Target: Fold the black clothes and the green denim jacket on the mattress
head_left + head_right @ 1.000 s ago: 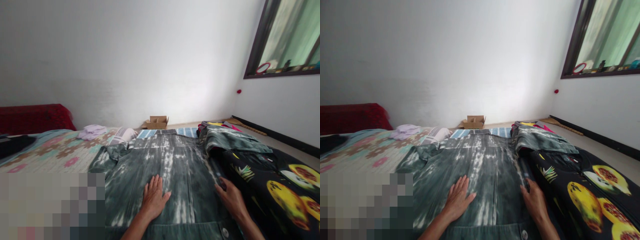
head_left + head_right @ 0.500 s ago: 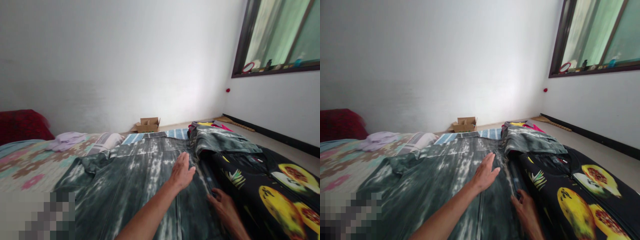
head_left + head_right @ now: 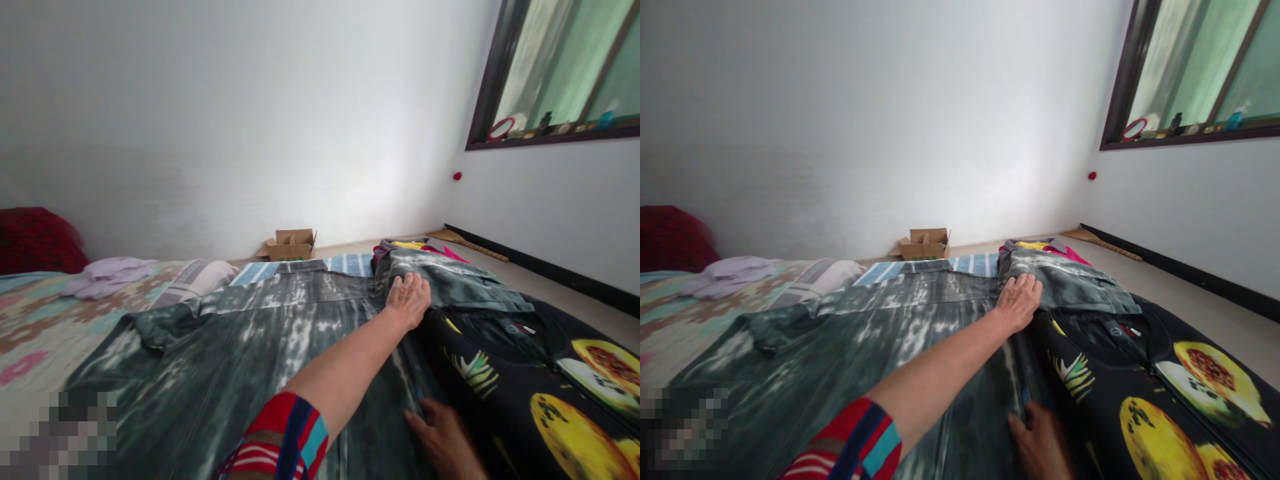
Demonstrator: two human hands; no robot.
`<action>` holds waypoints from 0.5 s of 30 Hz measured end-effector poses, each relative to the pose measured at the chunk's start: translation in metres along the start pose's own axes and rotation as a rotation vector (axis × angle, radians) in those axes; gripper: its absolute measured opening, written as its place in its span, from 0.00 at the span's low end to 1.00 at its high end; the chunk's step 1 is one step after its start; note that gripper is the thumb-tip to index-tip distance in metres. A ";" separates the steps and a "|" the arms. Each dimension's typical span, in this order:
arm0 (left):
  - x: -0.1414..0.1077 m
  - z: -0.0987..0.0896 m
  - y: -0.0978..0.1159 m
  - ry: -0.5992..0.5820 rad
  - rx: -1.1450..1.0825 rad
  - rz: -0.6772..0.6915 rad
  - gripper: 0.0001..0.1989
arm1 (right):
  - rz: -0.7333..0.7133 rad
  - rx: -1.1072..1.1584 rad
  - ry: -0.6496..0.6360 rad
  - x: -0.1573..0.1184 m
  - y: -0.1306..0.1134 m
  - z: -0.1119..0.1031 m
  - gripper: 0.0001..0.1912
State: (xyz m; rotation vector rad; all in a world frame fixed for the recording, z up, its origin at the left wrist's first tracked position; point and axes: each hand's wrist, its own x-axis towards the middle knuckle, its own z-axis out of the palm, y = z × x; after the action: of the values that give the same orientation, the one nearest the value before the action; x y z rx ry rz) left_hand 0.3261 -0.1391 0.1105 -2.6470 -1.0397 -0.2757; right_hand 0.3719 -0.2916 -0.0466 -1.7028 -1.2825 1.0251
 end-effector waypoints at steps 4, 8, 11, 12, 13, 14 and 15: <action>0.012 0.000 0.001 0.011 -0.009 0.049 0.12 | 0.003 -0.012 0.010 -0.006 -0.007 -0.006 0.19; 0.019 0.000 0.001 0.012 -0.109 0.008 0.12 | 0.034 -0.087 0.003 -0.010 -0.013 -0.010 0.18; 0.019 0.002 0.004 -0.015 -0.255 -0.139 0.12 | 0.051 -0.079 0.010 -0.013 -0.014 -0.011 0.21; 0.018 0.003 0.006 -0.019 -0.296 -0.182 0.12 | 0.061 -0.082 0.006 -0.013 -0.014 -0.011 0.22; 0.017 0.004 0.009 -0.018 -0.326 -0.214 0.12 | 0.066 -0.094 0.007 -0.014 -0.013 -0.012 0.23; 0.016 0.005 0.011 -0.013 -0.342 -0.236 0.13 | 0.067 -0.113 0.009 -0.014 -0.012 -0.012 0.24; 0.015 0.006 0.014 -0.009 -0.349 -0.250 0.13 | 0.064 -0.141 0.012 -0.014 -0.010 -0.013 0.25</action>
State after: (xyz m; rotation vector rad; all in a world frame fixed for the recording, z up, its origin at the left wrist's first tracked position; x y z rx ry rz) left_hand 0.3469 -0.1375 0.1062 -2.8137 -1.4436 -0.5432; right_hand 0.3781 -0.3041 -0.0300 -1.8642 -1.3265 0.9798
